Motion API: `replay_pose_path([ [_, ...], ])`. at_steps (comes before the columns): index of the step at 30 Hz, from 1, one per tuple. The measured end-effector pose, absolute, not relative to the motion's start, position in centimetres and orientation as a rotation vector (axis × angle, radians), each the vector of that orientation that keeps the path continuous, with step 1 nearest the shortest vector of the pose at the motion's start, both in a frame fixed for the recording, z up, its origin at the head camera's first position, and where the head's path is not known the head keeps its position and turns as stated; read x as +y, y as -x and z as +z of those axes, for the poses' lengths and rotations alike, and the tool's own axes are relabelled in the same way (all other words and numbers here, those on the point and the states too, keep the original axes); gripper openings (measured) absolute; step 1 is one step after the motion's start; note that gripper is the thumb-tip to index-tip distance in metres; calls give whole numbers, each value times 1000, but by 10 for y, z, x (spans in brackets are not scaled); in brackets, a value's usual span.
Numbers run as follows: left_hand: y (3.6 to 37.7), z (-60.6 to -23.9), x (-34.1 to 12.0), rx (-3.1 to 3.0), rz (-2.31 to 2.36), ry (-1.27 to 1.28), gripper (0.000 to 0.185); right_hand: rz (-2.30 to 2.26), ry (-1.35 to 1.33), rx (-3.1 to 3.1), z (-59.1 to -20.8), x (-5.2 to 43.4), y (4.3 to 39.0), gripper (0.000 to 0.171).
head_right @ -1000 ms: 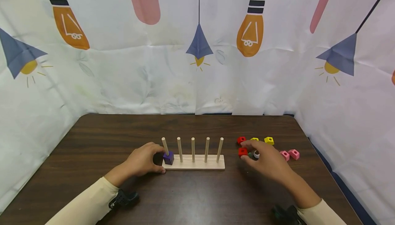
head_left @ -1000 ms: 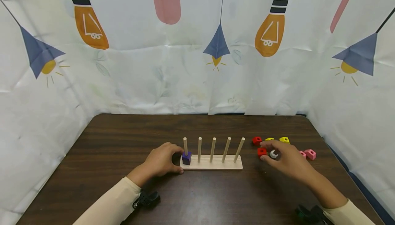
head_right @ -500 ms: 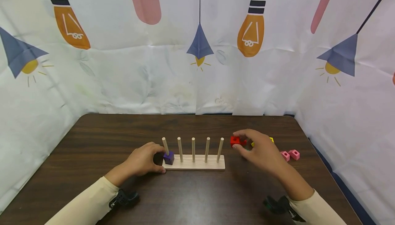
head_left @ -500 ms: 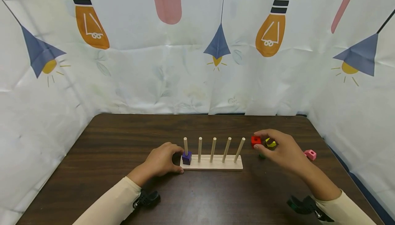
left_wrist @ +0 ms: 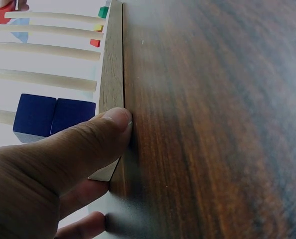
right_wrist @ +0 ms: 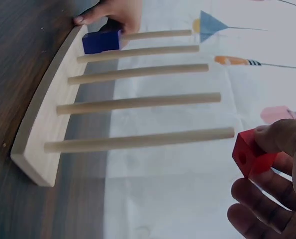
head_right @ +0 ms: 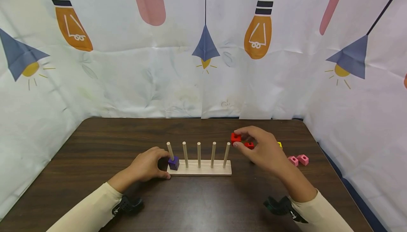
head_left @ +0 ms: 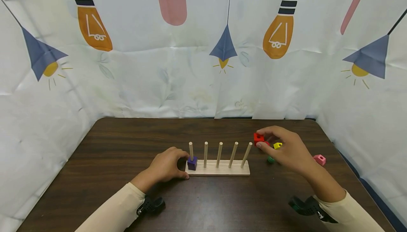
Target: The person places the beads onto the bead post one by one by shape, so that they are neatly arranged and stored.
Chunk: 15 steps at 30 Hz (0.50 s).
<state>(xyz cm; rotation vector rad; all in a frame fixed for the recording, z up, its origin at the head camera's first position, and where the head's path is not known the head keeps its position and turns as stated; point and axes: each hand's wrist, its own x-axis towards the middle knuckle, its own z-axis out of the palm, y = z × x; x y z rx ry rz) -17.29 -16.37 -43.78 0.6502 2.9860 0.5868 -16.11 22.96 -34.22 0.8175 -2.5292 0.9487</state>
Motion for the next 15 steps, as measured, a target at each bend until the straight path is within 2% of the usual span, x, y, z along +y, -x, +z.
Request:
replay_pose_path([
  [15, 172, -437, -163, 2976, 587, -638, 56, 1041, -922, -2456, -340, 205, 165, 39],
])
